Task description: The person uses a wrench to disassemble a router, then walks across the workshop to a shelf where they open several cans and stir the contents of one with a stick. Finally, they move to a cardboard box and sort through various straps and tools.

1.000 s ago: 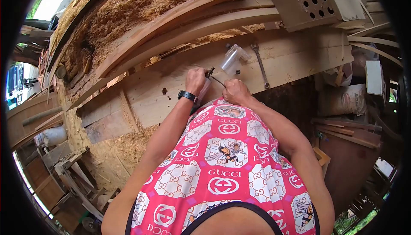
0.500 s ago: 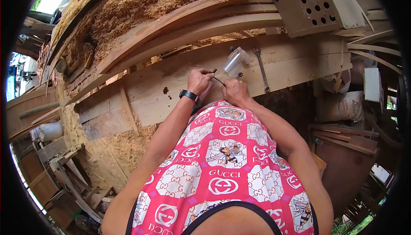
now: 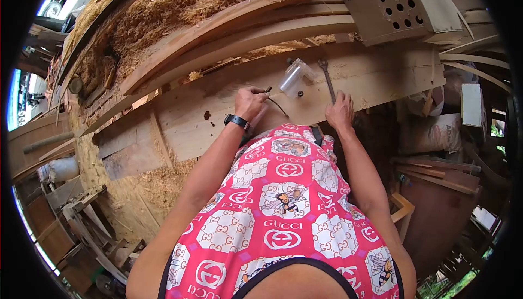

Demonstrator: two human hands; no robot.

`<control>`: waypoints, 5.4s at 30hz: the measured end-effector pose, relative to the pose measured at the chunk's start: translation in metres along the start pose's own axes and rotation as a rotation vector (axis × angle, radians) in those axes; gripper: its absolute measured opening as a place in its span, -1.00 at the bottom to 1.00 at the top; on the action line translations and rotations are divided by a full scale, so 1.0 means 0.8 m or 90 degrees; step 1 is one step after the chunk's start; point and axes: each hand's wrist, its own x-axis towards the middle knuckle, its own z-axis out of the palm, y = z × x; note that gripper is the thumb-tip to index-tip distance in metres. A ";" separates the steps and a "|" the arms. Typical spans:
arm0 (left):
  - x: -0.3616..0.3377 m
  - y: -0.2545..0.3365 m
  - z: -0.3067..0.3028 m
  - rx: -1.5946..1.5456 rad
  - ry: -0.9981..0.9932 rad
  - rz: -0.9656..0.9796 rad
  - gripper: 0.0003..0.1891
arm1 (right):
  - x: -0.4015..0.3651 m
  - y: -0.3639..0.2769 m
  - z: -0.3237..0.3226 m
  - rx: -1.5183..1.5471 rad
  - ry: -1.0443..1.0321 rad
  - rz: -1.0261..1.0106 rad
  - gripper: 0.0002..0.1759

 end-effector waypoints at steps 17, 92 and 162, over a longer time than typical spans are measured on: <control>0.006 -0.006 0.001 0.027 -0.009 0.037 -0.69 | -0.026 -0.076 -0.244 0.077 -0.475 -0.045 -0.59; 0.015 -0.022 0.006 -0.039 0.108 0.023 -0.56 | -0.048 -0.090 -0.119 0.216 -0.268 -0.171 -0.77; -0.072 0.038 -0.030 0.413 -0.138 -0.012 -0.43 | -0.035 -0.145 -0.011 0.203 -0.153 -0.464 -0.13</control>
